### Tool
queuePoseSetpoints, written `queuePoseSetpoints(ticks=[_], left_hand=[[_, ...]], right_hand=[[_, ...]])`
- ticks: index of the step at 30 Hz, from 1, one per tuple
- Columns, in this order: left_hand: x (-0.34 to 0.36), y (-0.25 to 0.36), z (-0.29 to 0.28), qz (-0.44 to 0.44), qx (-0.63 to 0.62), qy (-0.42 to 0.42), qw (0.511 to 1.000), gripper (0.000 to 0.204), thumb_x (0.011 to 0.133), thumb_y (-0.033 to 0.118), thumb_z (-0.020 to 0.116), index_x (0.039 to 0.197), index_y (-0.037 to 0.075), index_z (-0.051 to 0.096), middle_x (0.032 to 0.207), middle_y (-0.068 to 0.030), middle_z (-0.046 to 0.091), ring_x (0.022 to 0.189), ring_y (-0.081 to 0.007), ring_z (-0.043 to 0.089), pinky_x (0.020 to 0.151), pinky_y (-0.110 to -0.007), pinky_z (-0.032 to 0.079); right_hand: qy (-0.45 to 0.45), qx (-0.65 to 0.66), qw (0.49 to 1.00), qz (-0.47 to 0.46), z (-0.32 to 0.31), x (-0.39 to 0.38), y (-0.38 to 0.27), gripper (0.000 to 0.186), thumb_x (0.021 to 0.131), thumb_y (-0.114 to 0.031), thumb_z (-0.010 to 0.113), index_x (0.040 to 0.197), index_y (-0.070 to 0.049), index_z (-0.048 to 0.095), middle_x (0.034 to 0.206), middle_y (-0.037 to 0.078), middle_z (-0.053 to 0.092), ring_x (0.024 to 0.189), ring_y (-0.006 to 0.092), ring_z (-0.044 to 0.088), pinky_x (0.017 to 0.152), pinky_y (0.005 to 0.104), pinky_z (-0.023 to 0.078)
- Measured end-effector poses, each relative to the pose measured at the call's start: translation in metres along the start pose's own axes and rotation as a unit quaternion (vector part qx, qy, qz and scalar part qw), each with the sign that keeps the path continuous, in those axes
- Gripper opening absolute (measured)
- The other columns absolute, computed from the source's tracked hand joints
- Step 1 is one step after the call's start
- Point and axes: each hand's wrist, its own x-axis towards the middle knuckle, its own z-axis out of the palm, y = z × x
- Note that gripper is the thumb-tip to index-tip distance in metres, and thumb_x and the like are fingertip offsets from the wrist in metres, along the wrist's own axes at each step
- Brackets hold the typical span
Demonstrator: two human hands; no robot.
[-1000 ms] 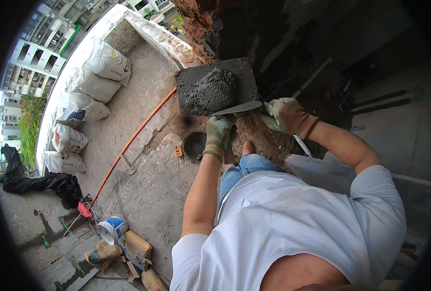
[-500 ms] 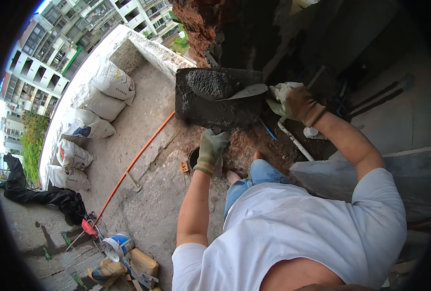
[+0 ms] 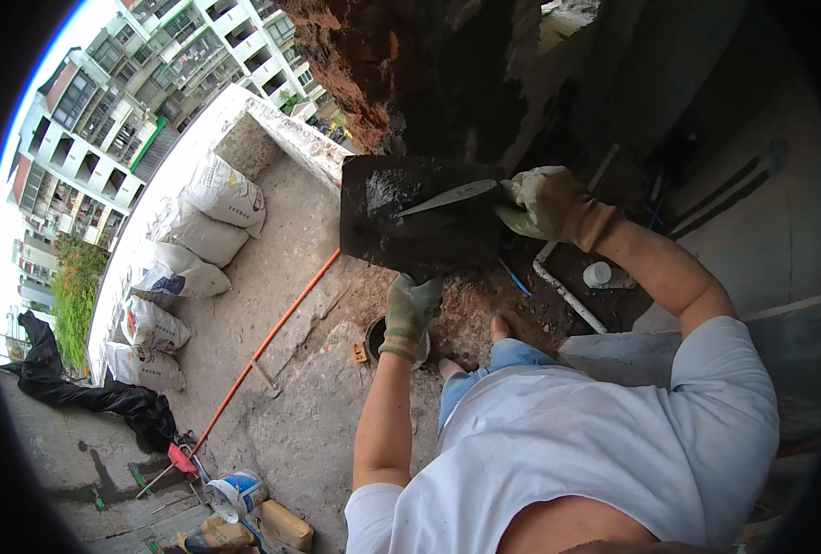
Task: Applying cement mortar to a brick wall using a trowel and hawk.
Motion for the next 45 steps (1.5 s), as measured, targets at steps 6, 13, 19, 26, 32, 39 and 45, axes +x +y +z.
queuePoseSetpoints(ticks=[6,13,19,26,32,39,45], left_hand=[[0.002,-0.002,0.033,0.220,0.461,0.082,0.856,0.031,0.082,0.030,0.070,0.093,0.001,0.067,0.088,-0.0251,0.068,0.084,-0.0367,0.070,0.068,-0.045,0.052],[0.001,-0.032,0.083,-0.094,-0.050,-0.001,0.994,0.013,0.081,0.020,0.072,0.083,0.009,0.067,0.069,-0.0019,0.063,0.055,-0.0183,0.059,0.051,-0.033,0.048],[0.026,-0.035,0.085,-0.114,-0.123,0.062,0.984,0.009,0.079,0.013,0.072,0.080,0.009,0.065,0.068,-0.0035,0.058,0.049,-0.0190,0.054,0.043,-0.035,0.048],[0.037,-0.012,0.112,-0.077,-0.107,0.085,0.988,0.015,0.080,0.017,0.069,0.071,0.009,0.061,0.059,-0.0032,0.055,0.044,-0.0170,0.050,0.042,-0.032,0.039],[0.040,-0.017,0.117,-0.062,-0.113,0.059,0.990,0.017,0.080,0.016,0.068,0.068,0.010,0.058,0.059,-0.0037,0.055,0.045,-0.0177,0.051,0.042,-0.032,0.039],[0.036,-0.028,0.101,-0.076,-0.121,0.072,0.987,0.018,0.079,0.016,0.069,0.067,0.007,0.058,0.058,-0.0058,0.055,0.043,-0.0202,0.051,0.041,-0.034,0.040],[0.026,-0.030,0.077,-0.112,-0.142,0.093,0.979,0.015,0.080,0.017,0.072,0.075,0.010,0.060,0.063,-0.0042,0.057,0.045,-0.0183,0.052,0.042,-0.032,0.043]], right_hand=[[0.223,-0.030,0.963,-0.145,-0.001,0.034,0.061,0.031,0.084,-0.025,0.071,0.107,-0.004,0.070,0.091,0.010,0.072,0.078,0.0272,0.070,0.068,0.0389,0.055],[0.246,0.220,0.935,-0.132,0.075,0.087,0.078,0.022,0.088,-0.021,0.071,0.097,-0.002,0.073,0.089,0.010,0.073,0.079,0.0227,0.072,0.071,0.0346,0.057],[-0.045,0.631,0.754,0.179,0.104,0.155,0.140,0.025,0.092,-0.026,0.069,0.089,-0.002,0.072,0.078,0.003,0.070,0.075,0.0094,0.066,0.070,0.0279,0.053],[-0.065,0.426,0.899,0.076,0.094,0.161,0.222,0.025,0.092,-0.026,0.068,0.093,-0.001,0.071,0.080,0.005,0.071,0.076,0.0118,0.065,0.068,0.0308,0.052],[-0.023,0.333,0.937,0.101,0.091,0.129,0.261,0.023,0.091,-0.026,0.069,0.093,-0.003,0.071,0.075,0.006,0.069,0.070,0.0154,0.065,0.066,0.0319,0.051],[-0.004,0.256,0.966,0.046,0.052,0.058,0.157,0.026,0.088,-0.032,0.070,0.081,-0.007,0.070,0.071,0.008,0.067,0.066,0.0232,0.065,0.062,0.0365,0.051],[-0.012,0.049,0.996,-0.077,0.080,-0.022,0.067,0.025,0.084,-0.031,0.070,0.083,-0.006,0.070,0.077,0.012,0.068,0.072,0.0305,0.066,0.062,0.0413,0.052]])
